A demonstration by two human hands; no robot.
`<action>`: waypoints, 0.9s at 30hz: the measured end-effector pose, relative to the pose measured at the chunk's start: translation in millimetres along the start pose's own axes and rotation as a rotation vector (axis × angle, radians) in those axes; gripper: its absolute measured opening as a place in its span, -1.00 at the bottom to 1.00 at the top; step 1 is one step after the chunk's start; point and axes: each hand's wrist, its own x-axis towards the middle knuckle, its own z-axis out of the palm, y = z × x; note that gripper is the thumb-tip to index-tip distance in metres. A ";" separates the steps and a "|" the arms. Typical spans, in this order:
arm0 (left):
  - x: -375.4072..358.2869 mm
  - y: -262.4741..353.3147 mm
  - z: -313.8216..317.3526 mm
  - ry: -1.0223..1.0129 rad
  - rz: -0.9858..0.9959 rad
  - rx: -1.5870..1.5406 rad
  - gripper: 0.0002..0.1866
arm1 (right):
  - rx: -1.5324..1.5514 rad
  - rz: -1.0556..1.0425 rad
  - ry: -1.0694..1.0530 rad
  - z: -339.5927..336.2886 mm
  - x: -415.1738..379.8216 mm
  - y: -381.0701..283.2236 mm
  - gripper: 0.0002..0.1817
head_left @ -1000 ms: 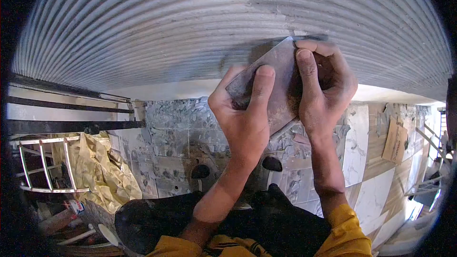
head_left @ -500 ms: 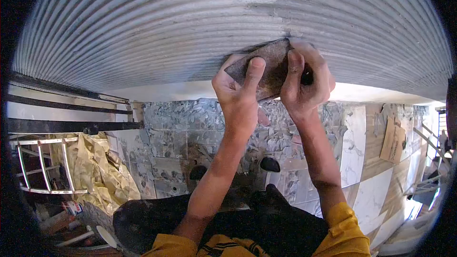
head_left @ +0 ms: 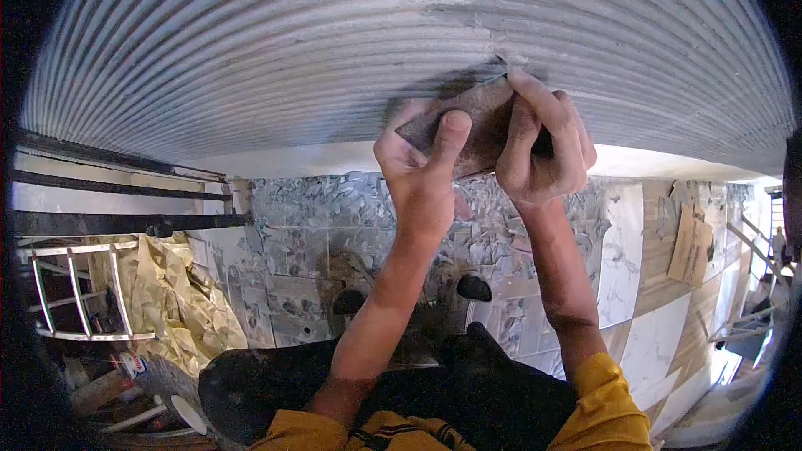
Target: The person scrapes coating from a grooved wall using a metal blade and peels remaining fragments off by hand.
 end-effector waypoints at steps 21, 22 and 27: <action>-9.2 11.5 2.9 0.085 -0.097 -0.058 -0.72 | 0.149 0.147 0.114 14.6 -9.5 -2.4 -0.77; -7.5 11.8 2.8 0.085 -0.095 -0.057 -0.72 | 0.101 0.109 0.103 13.9 -4.0 -4.5 -0.77; 0.7 17.1 3.4 -0.020 -0.033 -0.053 -0.72 | 0.040 0.019 0.074 10.4 10.3 -5.7 -0.74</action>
